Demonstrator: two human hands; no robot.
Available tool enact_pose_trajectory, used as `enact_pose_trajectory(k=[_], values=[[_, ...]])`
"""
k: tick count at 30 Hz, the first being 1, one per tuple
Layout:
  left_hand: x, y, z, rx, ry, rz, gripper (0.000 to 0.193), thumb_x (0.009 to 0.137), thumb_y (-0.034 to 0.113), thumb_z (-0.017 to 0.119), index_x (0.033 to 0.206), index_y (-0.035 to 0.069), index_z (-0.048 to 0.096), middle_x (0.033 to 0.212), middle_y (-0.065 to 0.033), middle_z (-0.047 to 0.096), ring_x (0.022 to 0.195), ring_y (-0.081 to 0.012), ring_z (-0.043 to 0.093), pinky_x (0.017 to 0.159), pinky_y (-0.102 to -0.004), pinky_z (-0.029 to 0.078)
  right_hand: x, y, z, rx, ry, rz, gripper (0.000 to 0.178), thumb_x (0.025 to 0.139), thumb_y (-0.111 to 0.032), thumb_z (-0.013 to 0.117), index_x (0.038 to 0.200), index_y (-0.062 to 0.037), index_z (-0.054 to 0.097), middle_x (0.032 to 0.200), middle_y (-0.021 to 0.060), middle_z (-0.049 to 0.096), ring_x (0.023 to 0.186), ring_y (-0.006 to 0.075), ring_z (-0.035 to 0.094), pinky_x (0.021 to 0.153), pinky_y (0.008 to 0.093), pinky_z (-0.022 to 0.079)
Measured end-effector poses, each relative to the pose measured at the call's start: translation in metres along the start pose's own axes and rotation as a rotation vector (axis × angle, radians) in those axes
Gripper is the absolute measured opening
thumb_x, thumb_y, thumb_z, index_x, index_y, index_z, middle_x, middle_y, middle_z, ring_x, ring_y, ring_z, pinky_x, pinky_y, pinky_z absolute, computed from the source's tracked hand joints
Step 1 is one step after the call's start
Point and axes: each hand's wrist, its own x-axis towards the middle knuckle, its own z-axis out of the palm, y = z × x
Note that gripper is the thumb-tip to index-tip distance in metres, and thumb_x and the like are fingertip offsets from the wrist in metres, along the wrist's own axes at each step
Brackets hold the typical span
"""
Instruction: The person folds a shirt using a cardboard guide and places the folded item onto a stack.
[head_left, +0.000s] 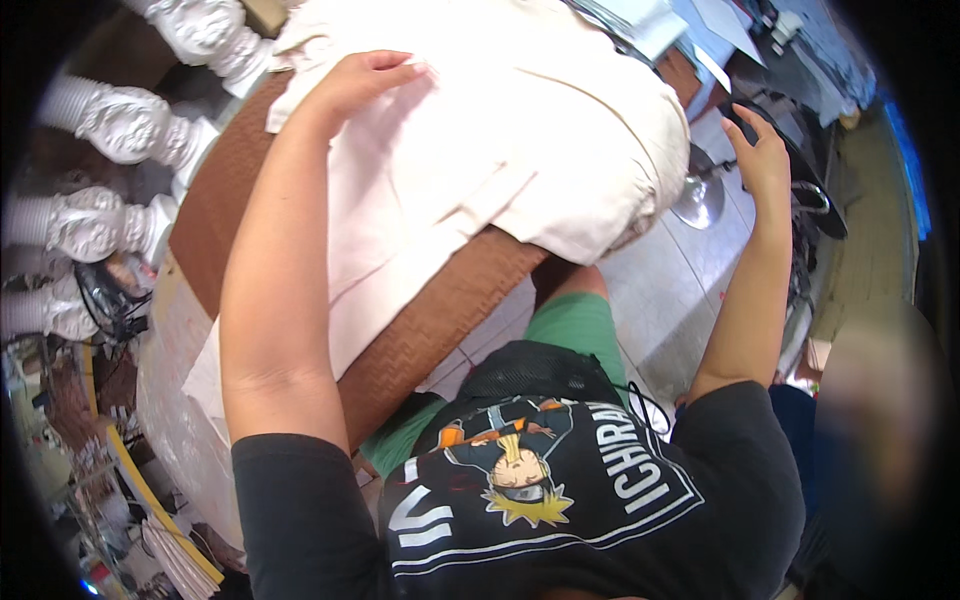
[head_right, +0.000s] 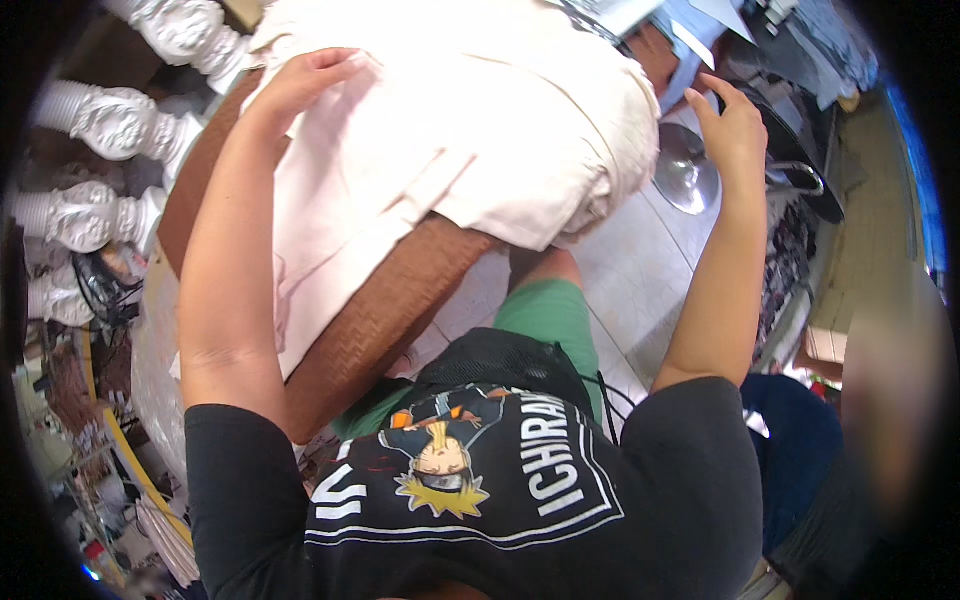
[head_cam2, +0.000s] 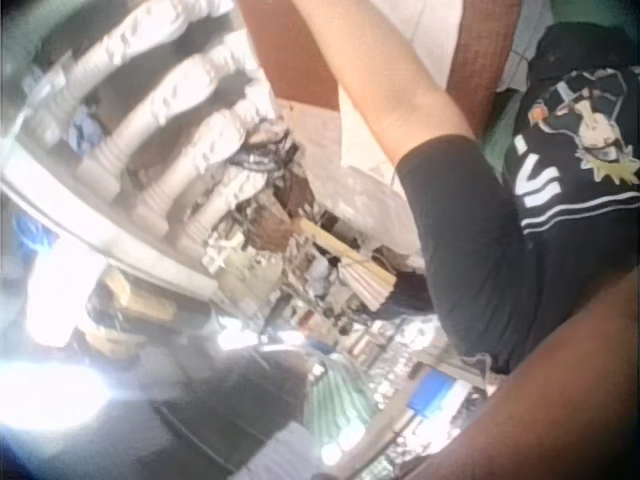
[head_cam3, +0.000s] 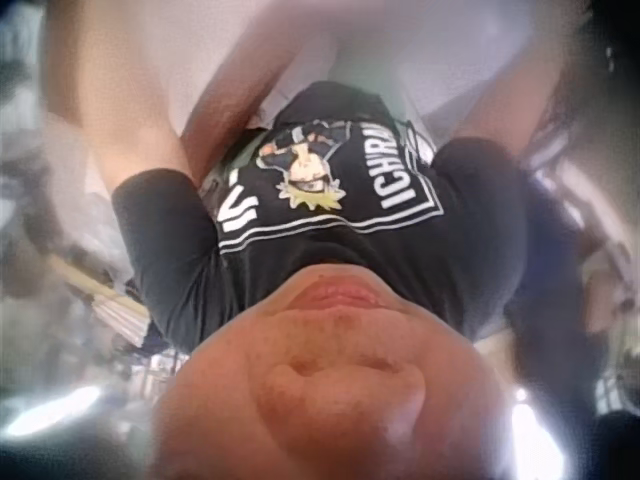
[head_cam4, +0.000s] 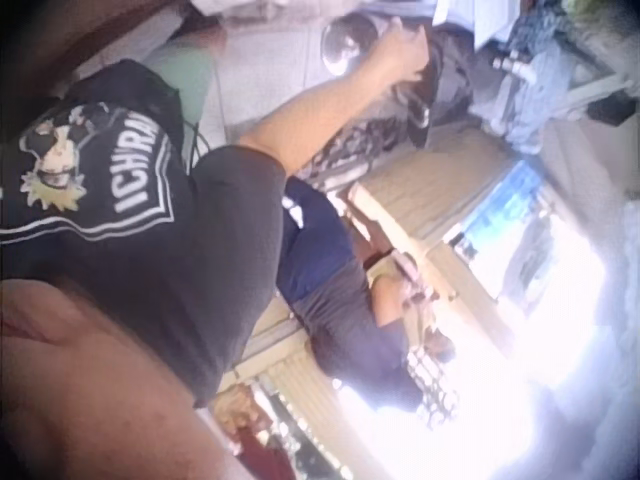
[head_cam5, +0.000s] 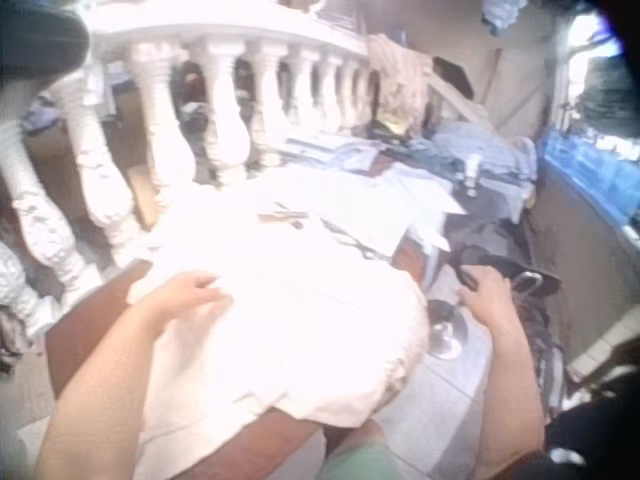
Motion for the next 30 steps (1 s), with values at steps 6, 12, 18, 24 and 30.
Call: enact_pose_trajectory(k=[6,12,18,24,30], values=[[-0.012,0.005,-0.015,0.119,0.029,0.063,0.035,0.084,0.029,0.065,0.114,0.012,0.063,0.102,-0.0054,0.066,0.098,-0.0147,0.058,0.090,-0.0283,0.041,-0.048,-0.160,0.031,0.491,-0.148,-0.453,0.021,0.077,-0.026,0.069,0.087,-0.0068,0.070,0.086,0.0095,0.066,0.085,0.0273,0.061,0.077,0.0357,0.048],[-0.008,0.018,-0.011,0.288,-0.026,0.117,0.031,0.084,0.026,0.064,0.111,0.012,0.063,0.106,-0.0086,0.066,0.103,-0.0190,0.059,0.092,-0.0329,0.042,-0.075,-0.208,0.044,0.259,-0.390,-0.414,0.032,0.072,-0.033,0.073,0.077,-0.0016,0.067,0.079,0.0144,0.065,0.073,0.0284,0.063,0.068,0.0373,0.050],[0.005,0.010,-0.013,0.331,0.036,0.211,0.027,0.085,0.023,0.064,0.107,0.009,0.063,0.103,-0.0069,0.066,0.098,-0.0188,0.061,0.089,-0.0318,0.044,-0.073,-0.204,0.037,0.259,-0.538,-0.373,0.036,0.071,-0.033,0.073,0.089,-0.0024,0.065,0.081,0.0152,0.065,0.075,0.0303,0.064,0.069,0.0386,0.050],[-0.033,0.006,0.001,0.123,0.600,0.371,0.029,0.086,0.020,0.062,0.111,0.007,0.062,0.107,-0.0069,0.064,0.099,-0.0182,0.060,0.087,-0.0304,0.045,-0.051,-0.211,0.046,0.380,-0.468,-0.334,0.045,0.076,-0.034,0.070,0.105,-0.0002,0.062,0.087,0.0178,0.067,0.082,0.0322,0.064,0.074,0.0376,0.050],[-0.082,-0.030,0.095,0.627,0.791,0.307,0.046,0.090,0.031,0.052,0.131,0.010,0.047,0.133,-0.0143,0.045,0.127,-0.0333,0.036,0.102,-0.0521,0.028,-0.030,-0.232,0.097,0.654,-0.616,-0.233,0.050,0.071,-0.039,0.075,0.098,0.0019,0.064,0.075,0.0108,0.062,0.069,0.0176,0.059,0.064,0.0284,0.048]])
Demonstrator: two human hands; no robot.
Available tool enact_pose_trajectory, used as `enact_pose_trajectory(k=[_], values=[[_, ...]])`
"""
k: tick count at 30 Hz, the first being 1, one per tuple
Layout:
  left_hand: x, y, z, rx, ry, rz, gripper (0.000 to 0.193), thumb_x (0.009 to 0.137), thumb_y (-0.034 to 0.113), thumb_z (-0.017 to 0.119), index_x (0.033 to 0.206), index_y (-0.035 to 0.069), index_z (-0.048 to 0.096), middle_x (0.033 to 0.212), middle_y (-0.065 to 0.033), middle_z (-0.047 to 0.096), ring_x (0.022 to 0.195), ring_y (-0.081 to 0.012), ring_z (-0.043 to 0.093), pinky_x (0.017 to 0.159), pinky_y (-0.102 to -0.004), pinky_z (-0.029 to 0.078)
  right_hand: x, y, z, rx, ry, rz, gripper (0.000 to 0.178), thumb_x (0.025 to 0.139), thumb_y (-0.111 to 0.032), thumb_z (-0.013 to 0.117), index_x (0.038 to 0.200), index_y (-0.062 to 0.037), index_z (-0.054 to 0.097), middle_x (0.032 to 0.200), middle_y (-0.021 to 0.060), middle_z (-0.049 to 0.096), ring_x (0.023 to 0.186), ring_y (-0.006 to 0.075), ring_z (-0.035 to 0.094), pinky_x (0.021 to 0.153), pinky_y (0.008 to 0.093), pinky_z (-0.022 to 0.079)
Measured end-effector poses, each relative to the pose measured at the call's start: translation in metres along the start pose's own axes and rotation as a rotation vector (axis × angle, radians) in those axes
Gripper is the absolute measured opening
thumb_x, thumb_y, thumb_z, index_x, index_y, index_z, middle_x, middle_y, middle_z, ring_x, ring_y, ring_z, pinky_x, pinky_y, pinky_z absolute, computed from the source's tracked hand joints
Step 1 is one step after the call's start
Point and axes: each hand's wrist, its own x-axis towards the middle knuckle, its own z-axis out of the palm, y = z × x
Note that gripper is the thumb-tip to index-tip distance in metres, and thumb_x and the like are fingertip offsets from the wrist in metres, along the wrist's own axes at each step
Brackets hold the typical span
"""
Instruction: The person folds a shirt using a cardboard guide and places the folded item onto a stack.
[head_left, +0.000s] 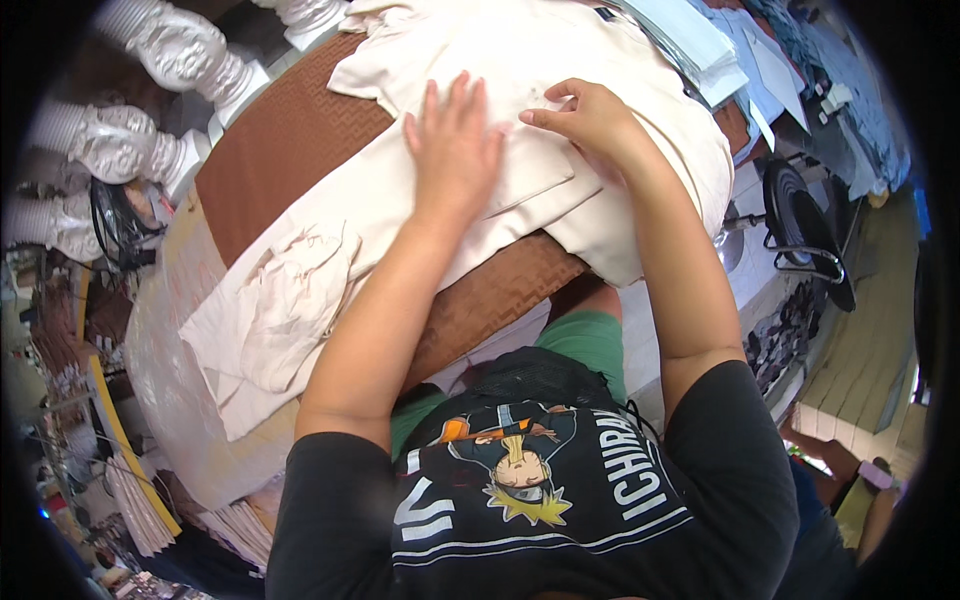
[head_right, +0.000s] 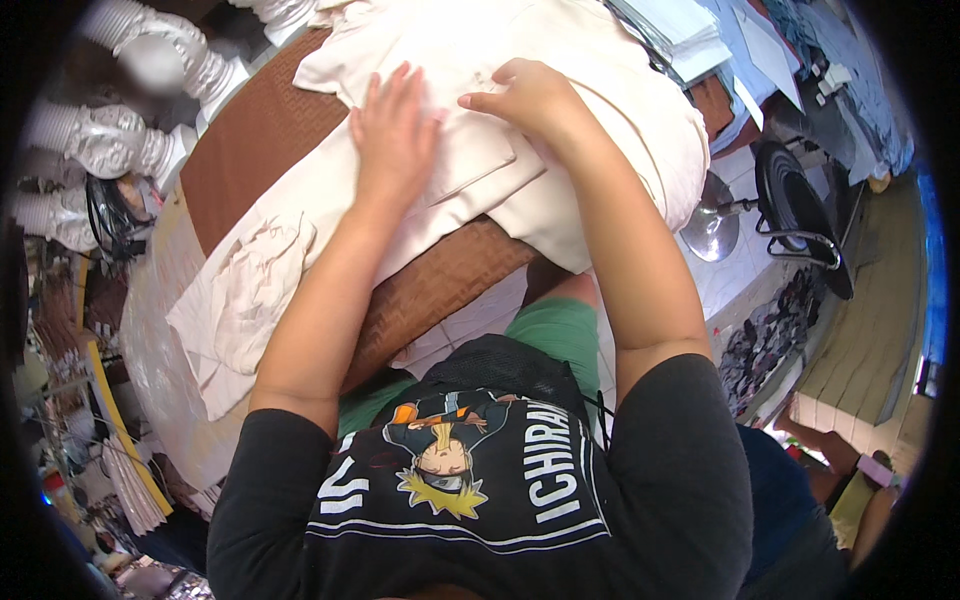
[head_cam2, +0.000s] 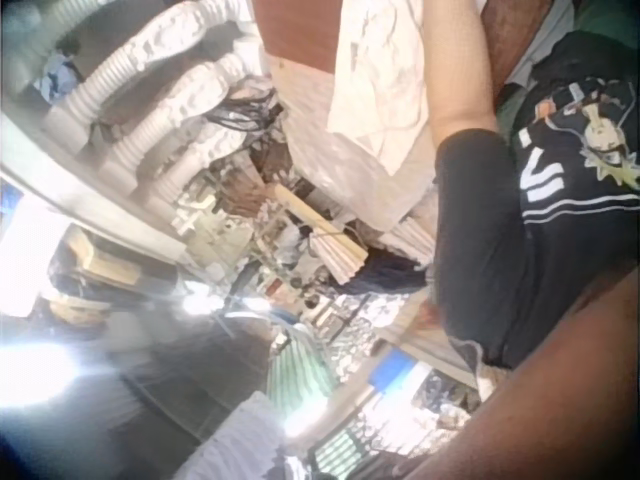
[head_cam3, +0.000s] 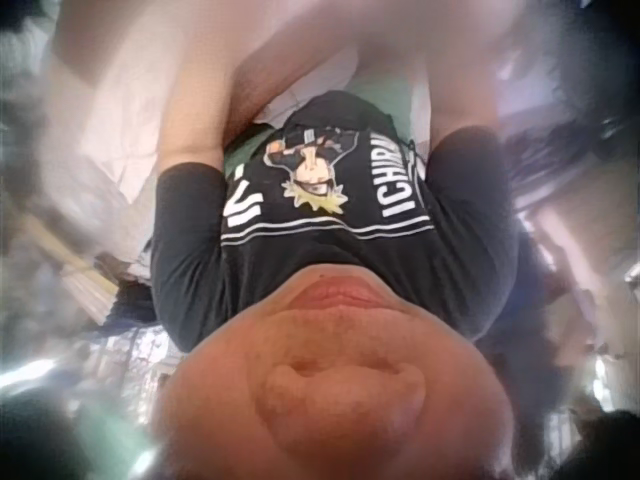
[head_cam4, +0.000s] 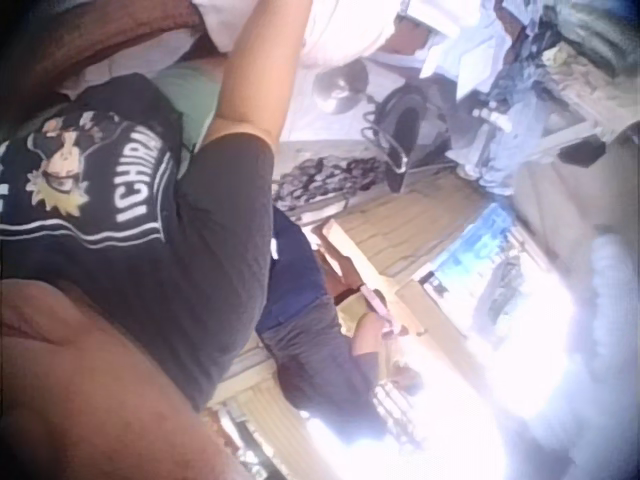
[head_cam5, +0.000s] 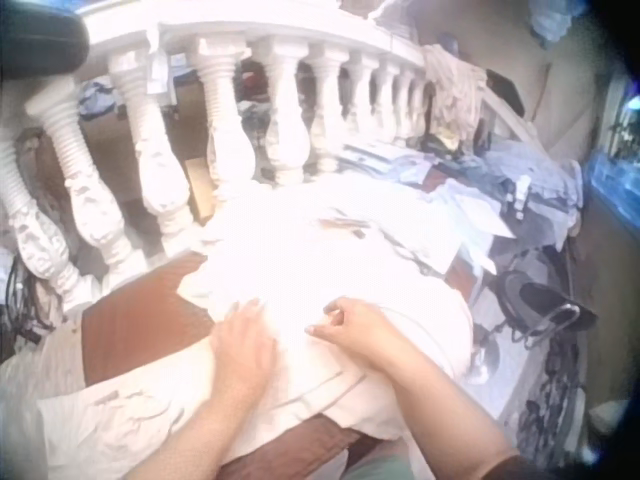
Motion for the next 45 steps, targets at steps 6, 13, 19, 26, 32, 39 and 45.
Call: enact_pose_trajectory(k=[6,13,19,26,32,39,45], values=[[-0.013,0.011,0.017,-0.095,-0.156,-0.080,0.057,0.091,0.039,0.047,0.141,0.013,0.033,0.149,-0.0146,0.019,0.137,-0.0434,0.009,0.104,-0.0655,0.011,0.012,-0.017,-0.009,-0.296,-0.293,0.007,0.043,0.070,-0.041,0.075,0.079,-0.0021,0.060,0.058,0.0023,0.052,0.053,0.0108,0.049,0.048,0.0250,0.039],[-0.009,-0.060,-0.038,-0.666,0.107,-0.249,0.041,0.089,0.028,0.056,0.124,0.008,0.053,0.131,-0.0123,0.048,0.122,-0.0289,0.043,0.103,-0.0412,0.031,0.000,-0.012,-0.010,-0.153,-0.335,0.013,0.069,0.071,-0.038,0.072,0.116,0.0105,0.051,0.076,0.0126,0.059,0.062,0.0169,0.056,0.056,0.0310,0.046],[-0.041,-0.067,-0.100,-1.210,0.023,-0.759,0.038,0.090,0.027,0.056,0.121,0.005,0.056,0.117,-0.0059,0.058,0.108,-0.0197,0.055,0.091,-0.0324,0.041,-0.013,-0.047,-0.013,-0.171,-0.393,-0.100,0.054,0.078,-0.021,0.067,0.122,0.0068,0.050,0.092,0.0116,0.063,0.076,0.0173,0.058,0.066,0.0281,0.046],[-0.075,-0.058,-0.086,-1.787,-0.104,-1.056,0.071,0.094,0.056,0.031,0.132,-0.004,0.038,0.131,-0.0159,0.048,0.119,-0.0269,0.049,0.099,-0.0386,0.041,-0.053,-0.146,0.044,-0.386,-0.552,-0.374,0.051,0.079,-0.022,0.066,0.124,-0.0038,0.051,0.079,0.0178,0.065,0.059,0.0209,0.064,0.054,0.0297,0.049],[-0.076,-0.049,-0.090,-1.958,0.048,-1.037,0.061,0.095,0.044,0.042,0.130,-0.006,0.038,0.129,-0.0175,0.049,0.118,-0.0263,0.050,0.100,-0.0388,0.041,-0.044,-0.142,0.018,-0.116,-0.325,-0.421,0.054,0.083,-0.037,0.066,0.125,-0.0052,0.052,0.087,0.0115,0.065,0.057,0.0124,0.063,0.048,0.0228,0.046],[-0.074,-0.057,-0.094,-1.407,-0.018,-0.931,0.038,0.087,-0.001,0.050,0.123,-0.004,0.042,0.116,-0.0178,0.057,0.103,-0.0243,0.059,0.091,-0.0337,0.048,-0.063,-0.078,-0.004,-0.024,-0.305,-0.188,0.053,0.081,-0.033,0.068,0.120,0.0006,0.055,0.076,0.0082,0.060,0.056,0.0131,0.062,0.050,0.0224,0.045],[-0.083,-0.069,-0.095,-1.292,-0.072,-1.017,0.046,0.089,0.000,0.048,0.132,-0.007,0.033,0.122,-0.0203,0.052,0.108,-0.0261,0.057,0.093,-0.0355,0.047,-0.084,-0.054,0.012,-0.118,-0.357,-0.083,0.045,0.081,-0.028,0.067,0.117,-0.0025,0.058,0.078,0.0094,0.063,0.056,0.0136,0.062,0.054,0.0251,0.047]])
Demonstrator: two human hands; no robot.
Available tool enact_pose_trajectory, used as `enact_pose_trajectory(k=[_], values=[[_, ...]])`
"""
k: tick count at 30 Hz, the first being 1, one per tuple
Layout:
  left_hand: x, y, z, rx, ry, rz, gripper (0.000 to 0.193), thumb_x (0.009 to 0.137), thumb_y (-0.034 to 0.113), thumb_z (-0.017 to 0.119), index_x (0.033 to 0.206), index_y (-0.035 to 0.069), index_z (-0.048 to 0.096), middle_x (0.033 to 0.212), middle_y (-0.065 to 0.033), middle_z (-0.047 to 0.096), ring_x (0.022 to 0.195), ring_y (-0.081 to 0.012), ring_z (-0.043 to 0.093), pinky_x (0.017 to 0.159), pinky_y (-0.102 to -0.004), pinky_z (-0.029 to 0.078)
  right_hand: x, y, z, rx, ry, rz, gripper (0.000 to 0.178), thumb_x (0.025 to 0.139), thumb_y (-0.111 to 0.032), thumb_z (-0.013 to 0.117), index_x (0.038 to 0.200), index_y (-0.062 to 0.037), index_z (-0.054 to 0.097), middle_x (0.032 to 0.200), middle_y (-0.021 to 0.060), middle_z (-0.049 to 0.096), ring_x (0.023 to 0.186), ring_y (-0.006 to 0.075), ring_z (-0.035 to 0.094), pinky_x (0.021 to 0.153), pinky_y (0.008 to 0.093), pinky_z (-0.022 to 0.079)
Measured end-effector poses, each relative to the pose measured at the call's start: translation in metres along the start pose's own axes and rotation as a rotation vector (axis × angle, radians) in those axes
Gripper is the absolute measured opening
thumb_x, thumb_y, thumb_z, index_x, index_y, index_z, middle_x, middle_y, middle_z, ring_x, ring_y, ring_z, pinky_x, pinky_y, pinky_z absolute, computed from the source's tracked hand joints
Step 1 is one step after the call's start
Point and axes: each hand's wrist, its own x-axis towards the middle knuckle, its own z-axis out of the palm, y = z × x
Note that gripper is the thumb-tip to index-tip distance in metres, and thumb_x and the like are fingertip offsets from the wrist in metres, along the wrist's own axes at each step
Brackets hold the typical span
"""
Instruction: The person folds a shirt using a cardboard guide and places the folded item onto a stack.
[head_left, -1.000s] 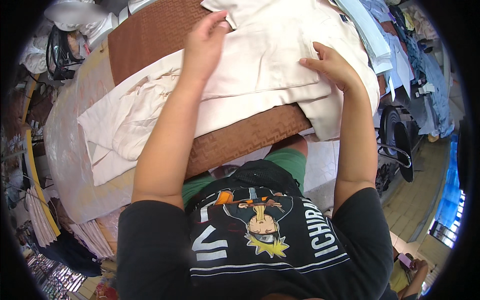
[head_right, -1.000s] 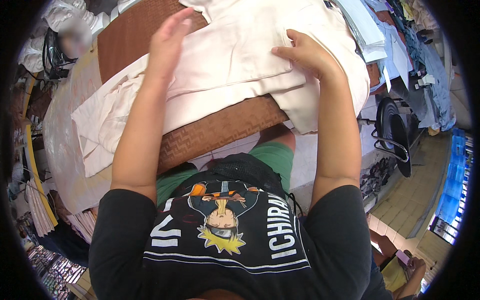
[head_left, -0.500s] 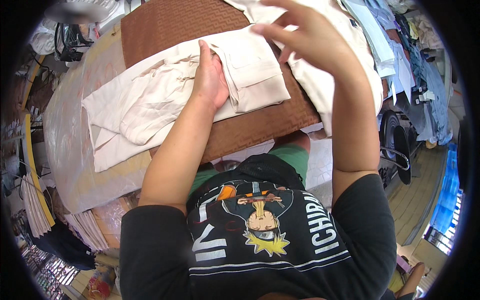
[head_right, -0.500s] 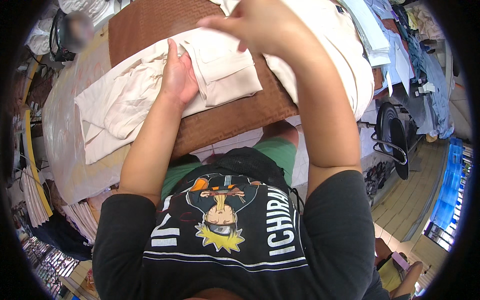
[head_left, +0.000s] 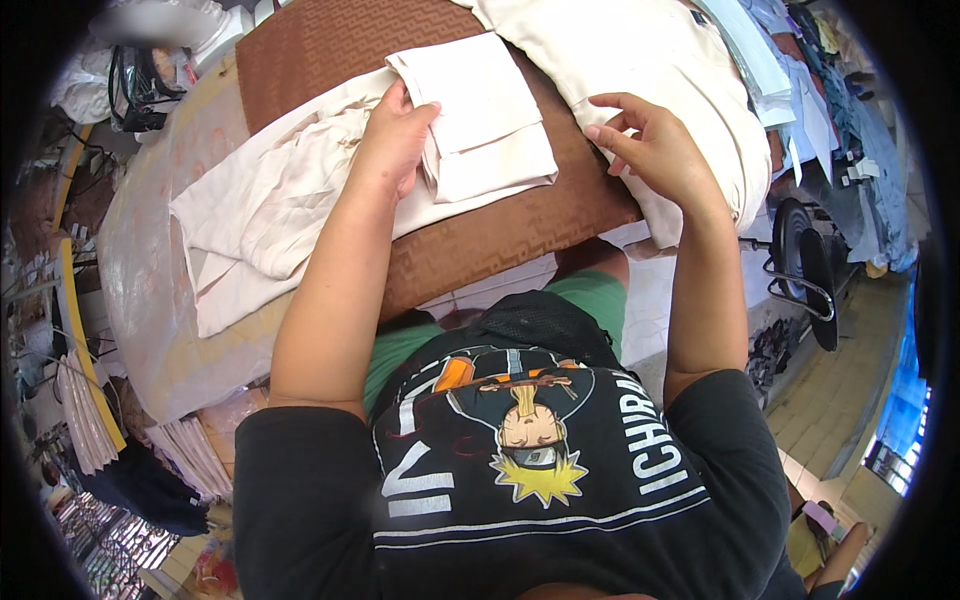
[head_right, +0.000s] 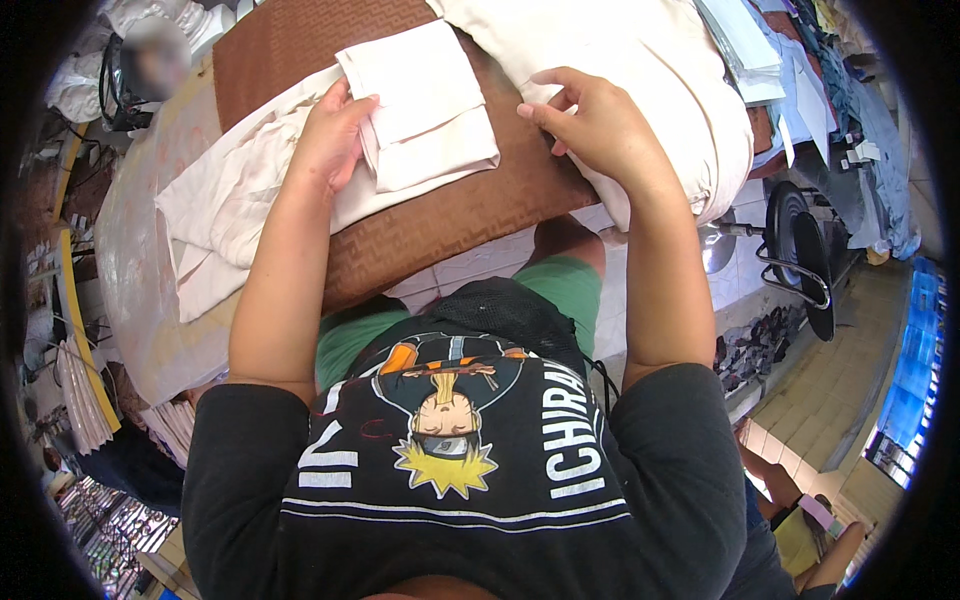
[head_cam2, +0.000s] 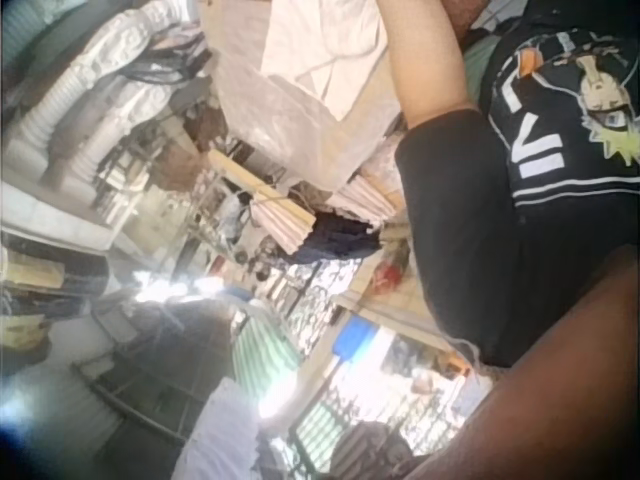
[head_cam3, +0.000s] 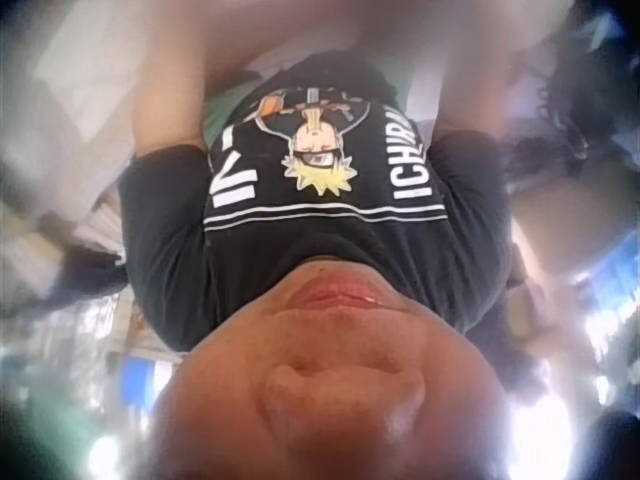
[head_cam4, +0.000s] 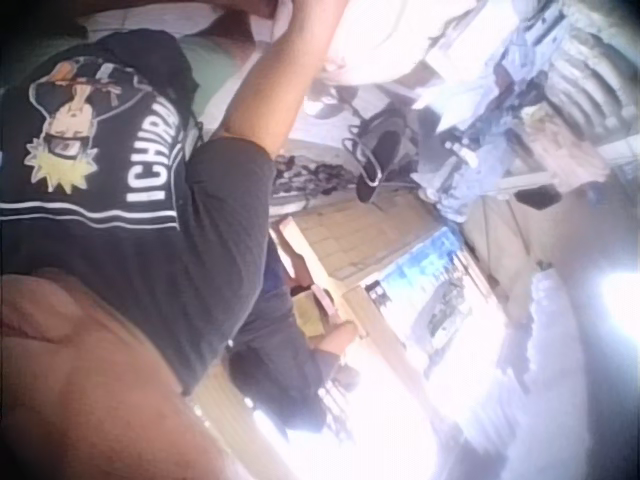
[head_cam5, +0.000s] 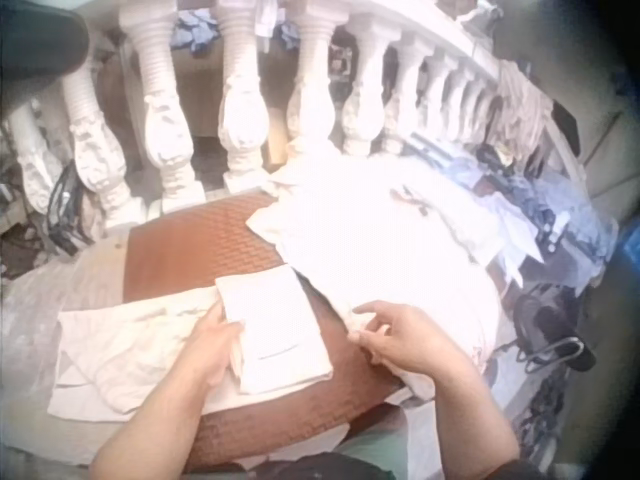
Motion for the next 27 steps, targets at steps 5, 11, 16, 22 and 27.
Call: enact_pose_trajectory(k=[5,11,16,22,27], values=[[-0.011,0.015,-0.003,0.085,0.058,-0.045,0.055,0.090,0.002,0.045,0.140,-0.003,0.024,0.127,-0.0211,0.049,0.108,-0.0262,0.057,0.087,-0.0345,0.050,-0.007,0.000,0.013,0.034,-0.027,-0.007,0.040,0.080,-0.023,0.068,0.114,-0.0048,0.060,0.076,0.0092,0.064,0.061,0.0157,0.062,0.060,0.0276,0.049],[-0.048,0.030,-0.010,0.720,0.168,0.138,0.037,0.088,0.013,0.053,0.123,0.001,0.049,0.113,-0.0177,0.059,0.094,-0.0229,0.061,0.078,-0.0336,0.050,-0.017,0.004,0.041,-0.058,0.067,-0.240,0.030,0.074,-0.017,0.071,0.101,-0.0062,0.063,0.082,0.0087,0.065,0.076,0.0222,0.062,0.069,0.0312,0.049],[-0.077,0.022,-0.003,1.366,0.153,0.306,0.026,0.082,0.028,0.062,0.084,0.001,0.065,0.086,-0.0167,0.063,0.078,-0.0293,0.061,0.072,-0.0370,0.047,-0.025,0.001,0.053,-0.152,0.167,-0.243,0.027,0.073,-0.019,0.073,0.093,-0.0077,0.058,0.086,0.0075,0.063,0.077,0.0238,0.063,0.068,0.0333,0.050],[-0.083,0.013,0.000,1.330,0.098,0.214,0.028,0.082,0.029,0.061,0.081,0.001,0.065,0.077,-0.0158,0.065,0.071,-0.0306,0.062,0.067,-0.0382,0.048,-0.029,0.007,0.066,-0.180,0.251,-0.310,0.020,0.075,-0.015,0.069,0.089,-0.0084,0.056,0.085,0.0076,0.061,0.078,0.0258,0.062,0.067,0.0365,0.050],[-0.081,0.028,-0.005,1.413,-0.035,0.090,0.026,0.083,0.028,0.060,0.084,0.003,0.066,0.076,-0.0159,0.065,0.069,-0.0300,0.063,0.066,-0.0368,0.048,-0.029,0.019,0.061,-0.433,0.261,-0.454,0.011,0.075,-0.008,0.064,0.085,-0.0078,0.059,0.083,0.0080,0.058,0.078,0.0277,0.059,0.066,0.0389,0.048]])
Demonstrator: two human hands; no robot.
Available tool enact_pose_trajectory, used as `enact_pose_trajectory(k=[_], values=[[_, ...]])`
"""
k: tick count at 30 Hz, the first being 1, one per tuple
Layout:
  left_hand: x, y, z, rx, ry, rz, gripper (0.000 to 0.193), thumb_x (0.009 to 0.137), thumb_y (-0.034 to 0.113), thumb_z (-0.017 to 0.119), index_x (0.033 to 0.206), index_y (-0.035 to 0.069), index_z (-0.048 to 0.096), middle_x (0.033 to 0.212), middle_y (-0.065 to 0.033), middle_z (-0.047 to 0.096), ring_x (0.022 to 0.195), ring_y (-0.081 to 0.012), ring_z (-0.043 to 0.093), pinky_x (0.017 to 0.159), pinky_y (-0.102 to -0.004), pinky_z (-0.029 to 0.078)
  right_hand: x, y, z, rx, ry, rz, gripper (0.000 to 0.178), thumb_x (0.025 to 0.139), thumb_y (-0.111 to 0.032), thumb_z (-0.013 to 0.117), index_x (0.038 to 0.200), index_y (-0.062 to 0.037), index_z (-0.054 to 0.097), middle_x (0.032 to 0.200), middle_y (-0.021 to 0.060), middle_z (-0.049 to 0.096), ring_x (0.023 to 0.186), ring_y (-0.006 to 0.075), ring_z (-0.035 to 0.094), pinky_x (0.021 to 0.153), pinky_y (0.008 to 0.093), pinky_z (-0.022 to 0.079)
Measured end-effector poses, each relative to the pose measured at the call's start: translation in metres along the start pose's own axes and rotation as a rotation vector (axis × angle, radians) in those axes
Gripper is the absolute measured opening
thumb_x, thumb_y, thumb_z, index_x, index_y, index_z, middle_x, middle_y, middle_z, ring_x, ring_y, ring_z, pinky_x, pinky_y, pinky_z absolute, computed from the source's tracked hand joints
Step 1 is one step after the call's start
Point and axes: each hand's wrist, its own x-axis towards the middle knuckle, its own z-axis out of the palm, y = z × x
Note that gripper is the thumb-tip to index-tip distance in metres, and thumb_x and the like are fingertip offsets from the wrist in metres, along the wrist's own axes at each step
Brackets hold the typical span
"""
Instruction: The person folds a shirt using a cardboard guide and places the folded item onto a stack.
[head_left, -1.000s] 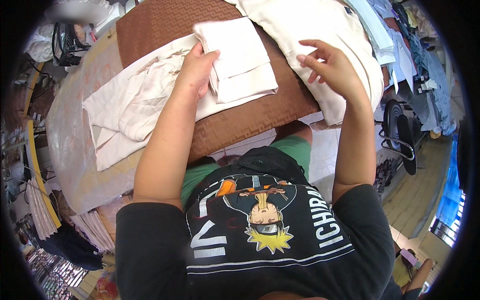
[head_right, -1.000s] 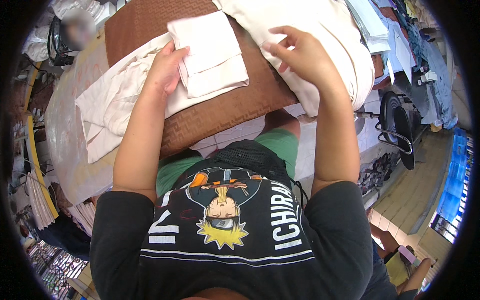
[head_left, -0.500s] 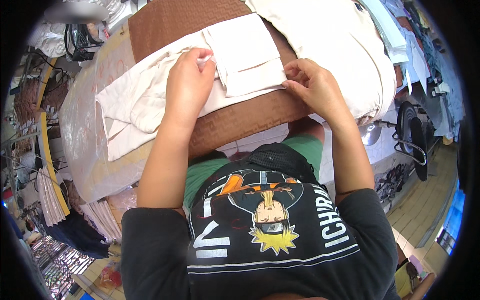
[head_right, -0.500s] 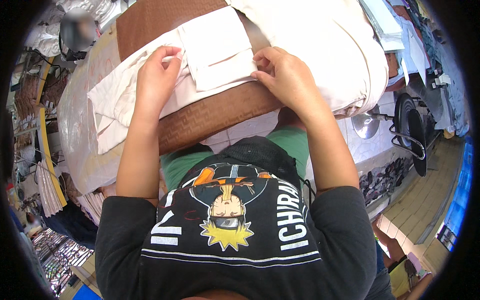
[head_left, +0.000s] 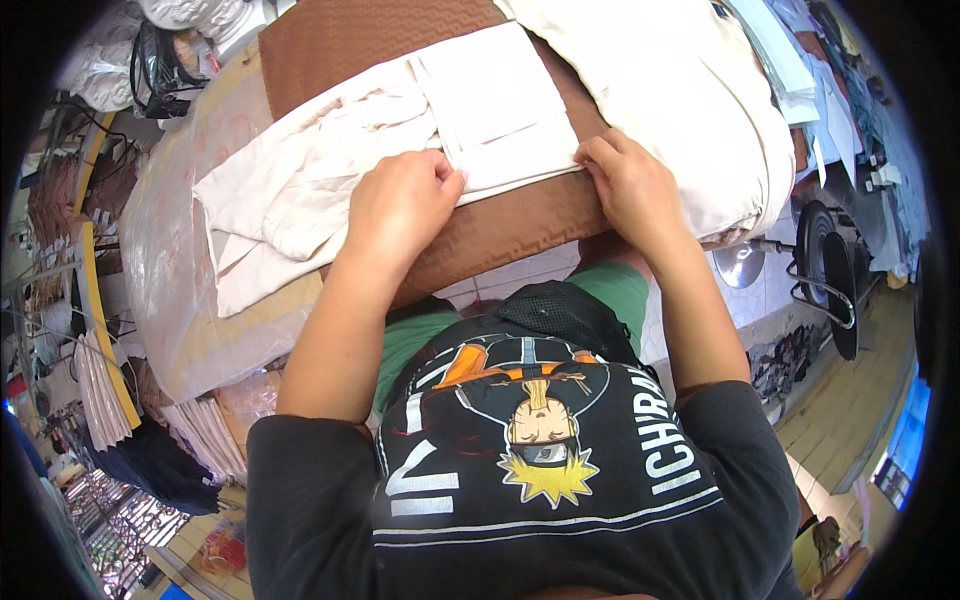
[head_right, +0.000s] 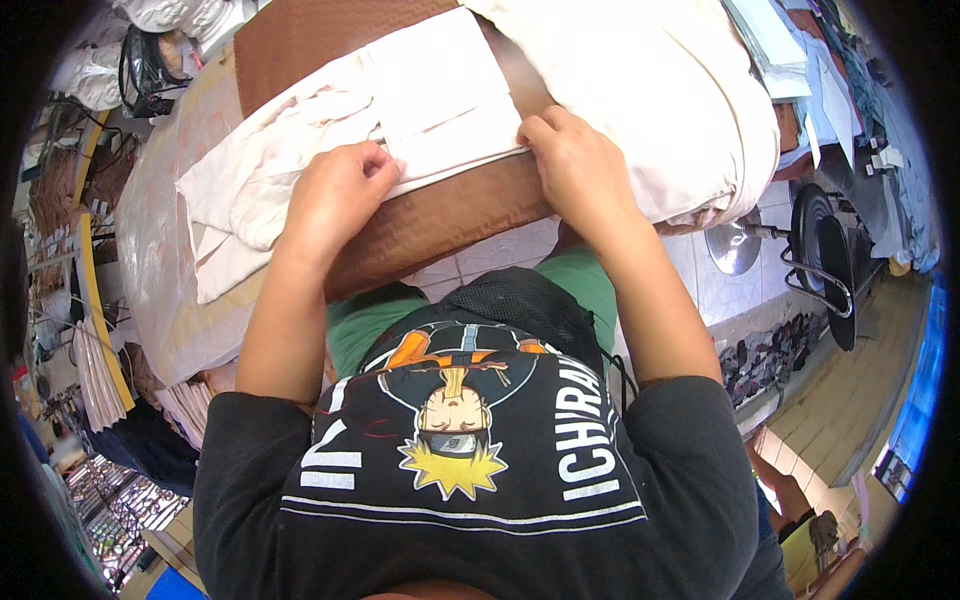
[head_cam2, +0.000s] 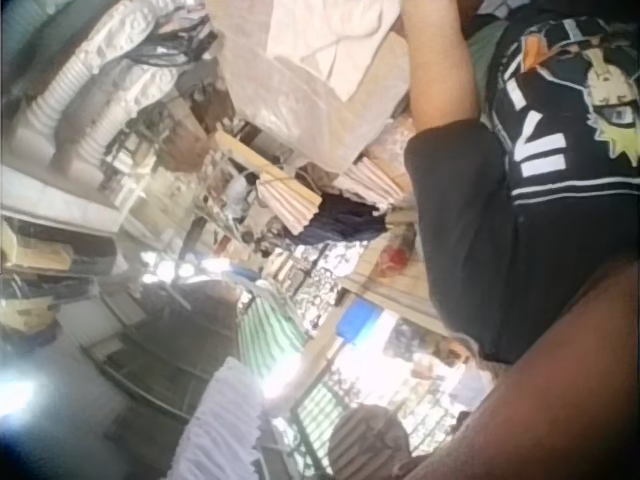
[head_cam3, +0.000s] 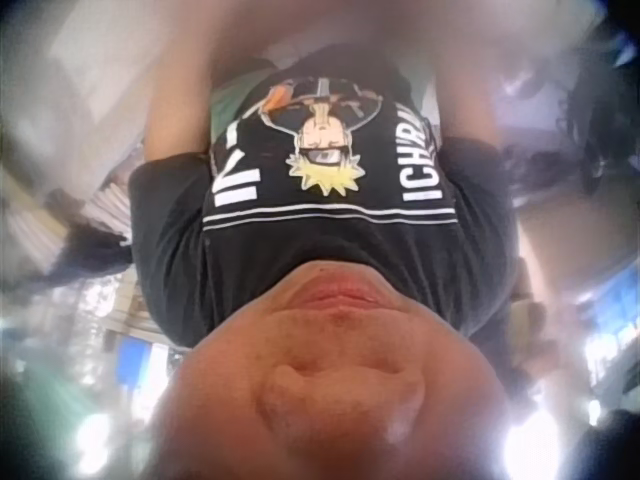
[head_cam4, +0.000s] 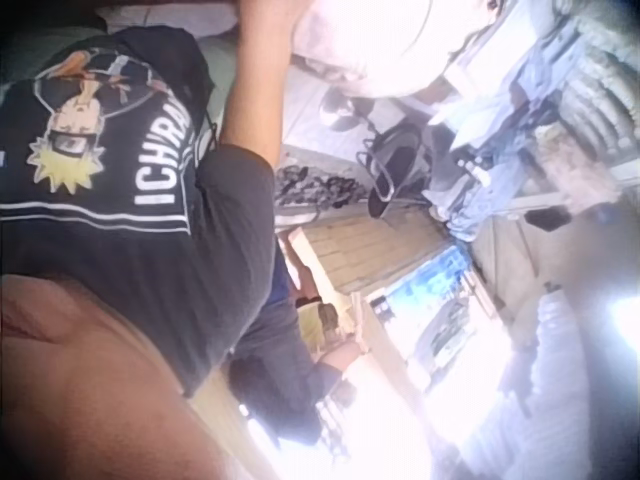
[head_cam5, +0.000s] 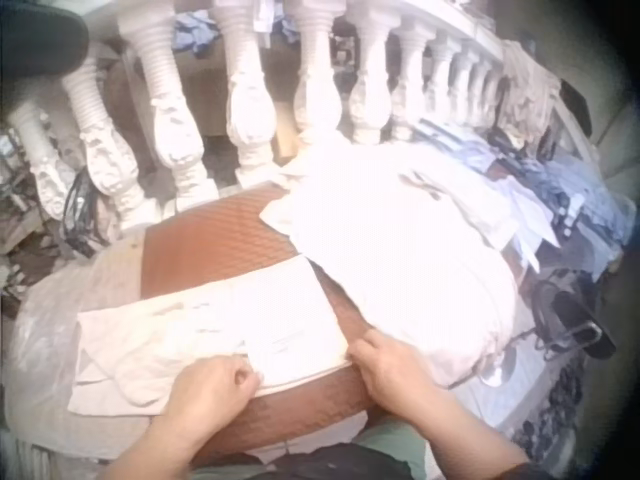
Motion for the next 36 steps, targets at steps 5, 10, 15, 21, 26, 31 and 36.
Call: enact_pose_trajectory(k=[5,10,15,21,26,31,36], values=[[0.060,-0.017,-0.043,-0.038,0.321,0.021,0.032,0.081,0.032,0.060,0.094,0.004,0.067,0.092,-0.0147,0.068,0.085,-0.0287,0.065,0.076,-0.0353,0.049,0.013,-0.029,-0.011,0.036,0.121,-0.170,0.016,0.072,-0.013,0.068,0.086,-0.0076,0.061,0.085,0.0065,0.058,0.083,0.0254,0.058,0.071,0.0369,0.047],[0.135,-0.042,-0.022,0.101,0.323,-0.047,0.033,0.082,0.033,0.061,0.103,0.008,0.066,0.099,-0.0124,0.067,0.087,-0.0276,0.065,0.081,-0.0387,0.049,0.024,-0.063,0.029,0.190,0.123,-0.264,0.022,0.071,-0.019,0.070,0.089,-0.0078,0.062,0.089,0.0052,0.059,0.085,0.0231,0.057,0.072,0.0357,0.047],[0.139,-0.036,-0.019,-0.152,0.119,-0.135,0.036,0.078,0.030,0.066,0.106,0.007,0.066,0.099,-0.0134,0.067,0.089,-0.0246,0.065,0.081,-0.0351,0.049,0.027,-0.059,0.045,0.263,0.111,-0.238,0.012,0.074,-0.011,0.069,0.084,-0.0066,0.064,0.082,0.0074,0.059,0.078,0.0250,0.058,0.067,0.0355,0.047],[0.134,-0.039,-0.033,-0.195,0.200,-0.052,0.035,0.077,0.030,0.068,0.103,0.008,0.068,0.093,-0.0117,0.069,0.083,-0.0222,0.065,0.076,-0.0325,0.049,0.031,-0.064,0.035,0.352,0.200,-0.243,0.008,0.075,-0.010,0.068,0.082,-0.0059,0.064,0.076,0.0077,0.059,0.071,0.0258,0.058,0.063,0.0354,0.047],[0.129,-0.037,-0.045,-0.078,0.190,-0.087,0.039,0.077,0.031,0.068,0.109,0.009,0.065,0.102,-0.0106,0.067,0.091,-0.0239,0.064,0.081,-0.0331,0.048,0.030,-0.071,0.035,0.354,0.198,-0.249,0.007,0.076,-0.010,0.068,0.080,-0.0058,0.065,0.078,0.0077,0.061,0.073,0.0249,0.059,0.064,0.0353,0.048],[0.109,-0.025,-0.022,0.239,0.427,0.035,0.049,0.085,0.033,0.058,0.128,0.011,0.051,0.133,-0.0120,0.047,0.122,-0.0290,0.044,0.100,-0.0445,0.035,0.025,-0.051,0.015,0.244,0.222,-0.186,0.006,0.078,-0.010,0.066,0.082,-0.0054,0.065,0.082,0.0078,0.062,0.078,0.0238,0.060,0.067,0.0350,0.048],[0.071,0.001,0.027,0.267,0.519,0.340,0.052,0.093,0.036,0.046,0.138,0.011,0.039,0.145,-0.0134,0.031,0.135,-0.0348,0.025,0.105,-0.0545,0.024,0.015,-0.015,-0.004,0.398,0.188,0.305,0.016,0.082,-0.021,0.064,0.084,-0.0055,0.067,0.079,0.0121,0.064,0.070,0.0291,0.061,0.063,0.0362,0.049]])
